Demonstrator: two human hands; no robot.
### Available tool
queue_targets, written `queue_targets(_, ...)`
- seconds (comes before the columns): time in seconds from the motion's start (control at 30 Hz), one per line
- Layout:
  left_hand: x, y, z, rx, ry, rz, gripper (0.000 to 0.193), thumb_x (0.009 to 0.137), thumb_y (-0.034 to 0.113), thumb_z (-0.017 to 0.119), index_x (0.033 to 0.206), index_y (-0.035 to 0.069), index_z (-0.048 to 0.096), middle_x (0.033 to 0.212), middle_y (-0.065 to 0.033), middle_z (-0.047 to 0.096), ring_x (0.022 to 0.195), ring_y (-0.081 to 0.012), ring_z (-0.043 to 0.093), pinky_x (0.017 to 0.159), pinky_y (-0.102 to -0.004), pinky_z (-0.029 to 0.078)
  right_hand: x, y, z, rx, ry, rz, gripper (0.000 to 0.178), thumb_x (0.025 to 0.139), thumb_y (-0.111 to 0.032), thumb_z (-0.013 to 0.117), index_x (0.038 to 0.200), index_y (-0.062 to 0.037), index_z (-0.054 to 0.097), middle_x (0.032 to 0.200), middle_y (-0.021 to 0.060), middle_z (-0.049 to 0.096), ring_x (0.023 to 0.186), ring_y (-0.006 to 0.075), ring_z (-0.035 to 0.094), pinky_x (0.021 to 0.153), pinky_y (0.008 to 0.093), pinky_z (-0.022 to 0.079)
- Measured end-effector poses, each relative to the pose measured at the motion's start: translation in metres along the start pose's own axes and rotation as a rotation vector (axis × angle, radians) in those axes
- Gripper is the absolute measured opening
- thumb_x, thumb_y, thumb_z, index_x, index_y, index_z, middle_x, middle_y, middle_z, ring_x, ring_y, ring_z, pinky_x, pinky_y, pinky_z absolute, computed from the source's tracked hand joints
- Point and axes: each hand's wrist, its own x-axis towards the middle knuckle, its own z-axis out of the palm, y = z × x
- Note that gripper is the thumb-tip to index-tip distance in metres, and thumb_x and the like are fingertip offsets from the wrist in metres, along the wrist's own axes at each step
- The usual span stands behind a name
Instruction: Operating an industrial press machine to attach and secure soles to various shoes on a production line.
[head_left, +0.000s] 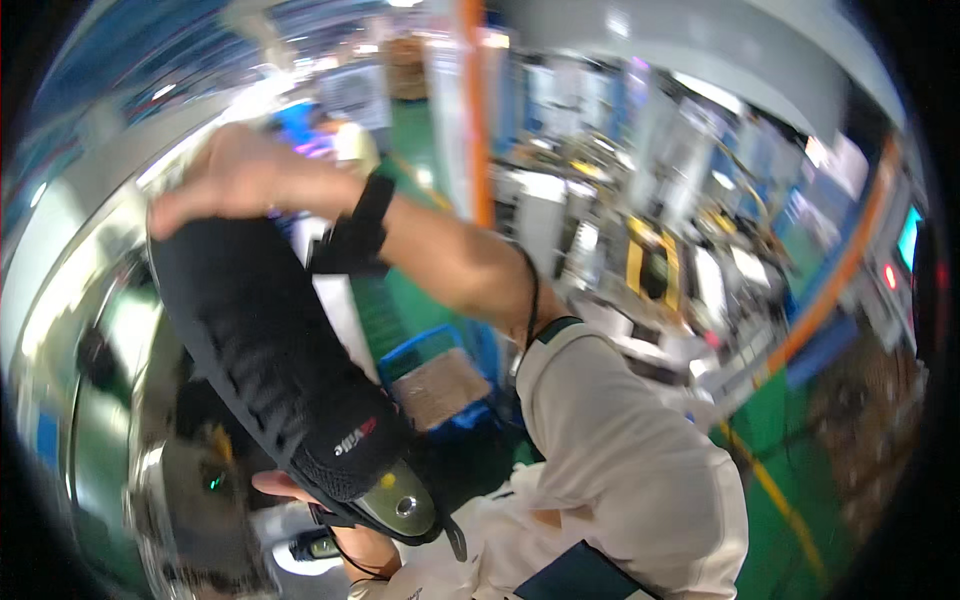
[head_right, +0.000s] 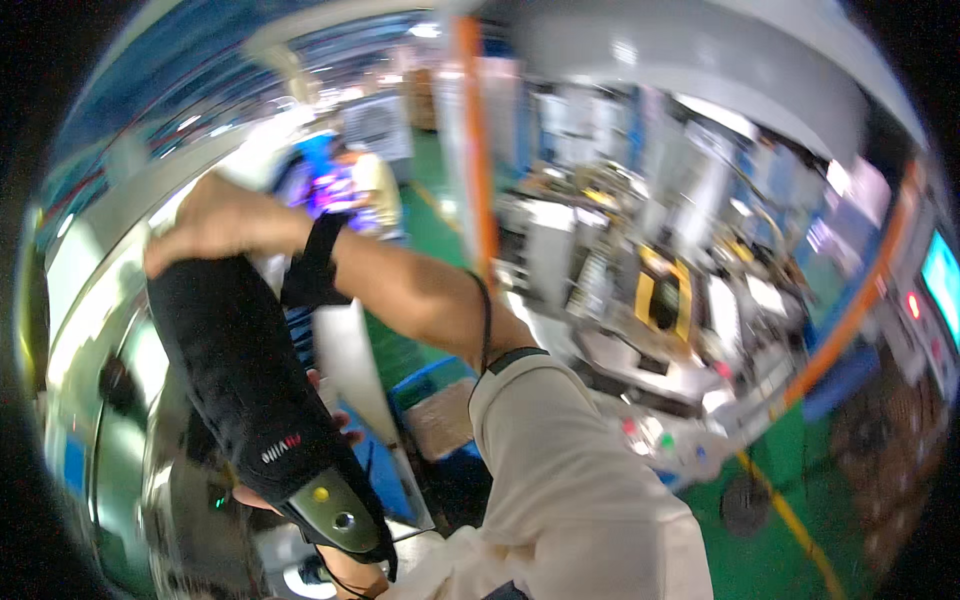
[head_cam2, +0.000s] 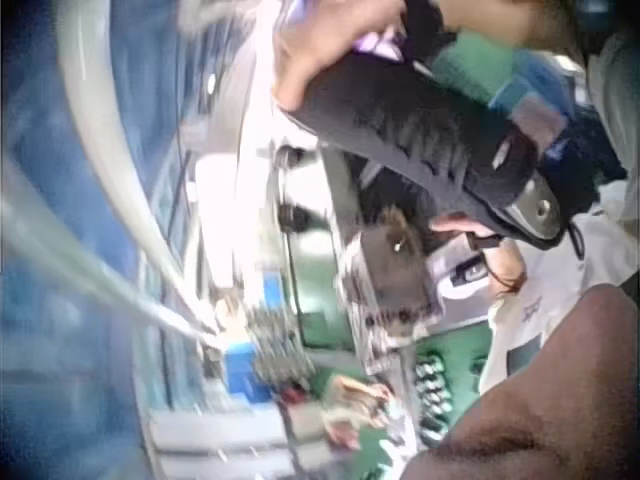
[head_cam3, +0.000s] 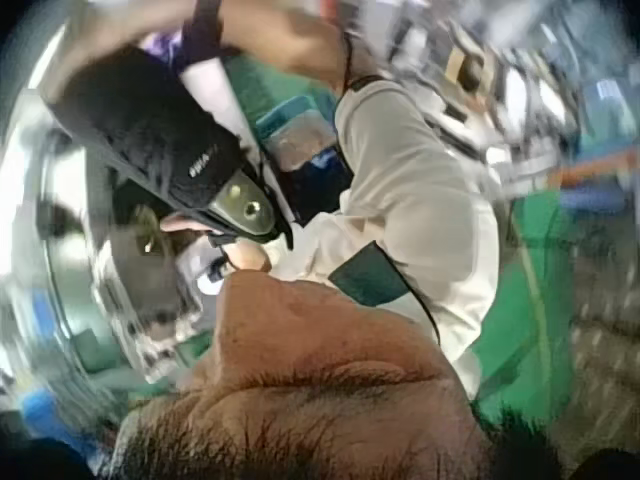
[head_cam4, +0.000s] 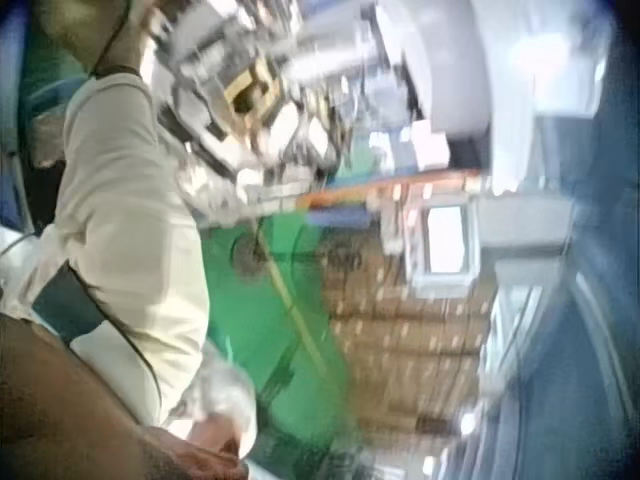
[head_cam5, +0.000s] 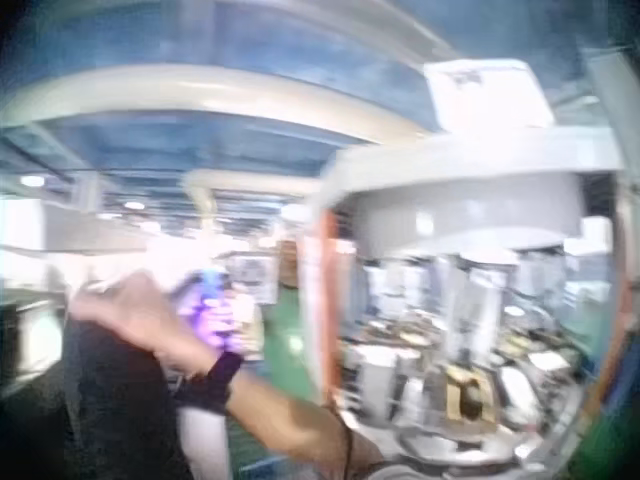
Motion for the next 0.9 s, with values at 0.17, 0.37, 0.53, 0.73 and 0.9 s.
queue_targets(0.17,0.012,-0.164,-0.084,0.768,0.060,-0.104,0.069,0.098,0.050,0.053,0.148,0.004,0.046,0.140,-0.0218,0.058,0.117,-0.0412,0.064,0.095,-0.0536,0.056,-0.233,0.107,-0.135,-0.242,0.374,0.169,0.044,0.089,-0.038,0.075,0.105,0.0027,0.069,0.089,0.0116,0.069,0.086,0.0218,0.067,0.083,0.0316,0.054)
queue_targets(0.37,0.076,-0.325,-0.041,0.545,-0.048,-0.311,0.062,0.102,0.030,0.047,0.153,-0.003,0.039,0.152,-0.0153,0.048,0.136,-0.0305,0.050,0.116,-0.0421,0.039,-0.508,0.062,-0.199,0.380,0.703,0.412,0.075,0.091,-0.036,0.079,0.150,-0.0048,0.045,0.130,0.0089,0.066,0.115,0.0151,0.061,0.100,0.0326,0.050)
queue_targets(0.53,0.109,-0.444,0.049,0.839,-0.234,-0.534,0.078,0.092,0.018,0.064,0.158,-0.006,0.029,0.149,-0.0182,0.051,0.135,-0.0259,0.051,0.115,-0.0357,0.037,-0.603,0.048,-0.260,0.152,1.111,0.860,0.075,0.077,-0.024,0.086,0.138,0.0063,0.056,0.120,0.0143,0.069,0.109,0.0189,0.065,0.098,0.0315,0.051)
queue_targets(0.73,0.180,-0.567,0.003,0.772,-0.524,-0.753,0.084,0.098,0.042,0.066,0.158,-0.005,0.030,0.156,-0.0186,0.044,0.142,-0.0240,0.044,0.118,-0.0339,0.032,-0.701,0.047,-0.320,-0.140,1.453,0.907,0.075,0.073,-0.021,0.086,0.135,0.0110,0.059,0.118,0.0171,0.071,0.108,0.0208,0.066,0.099,0.0323,0.051)
queue_targets(0.9,0.290,-0.686,-0.103,1.369,-0.276,-0.553,0.068,0.092,0.046,0.075,0.130,-0.008,0.062,0.119,-0.0147,0.071,0.113,-0.0235,0.067,0.099,-0.0367,0.050,-0.719,0.013,-0.363,-0.450,1.584,0.856,0.065,0.076,-0.011,0.084,0.133,0.0098,0.061,0.119,0.0116,0.071,0.105,0.0168,0.067,0.095,0.0307,0.052)
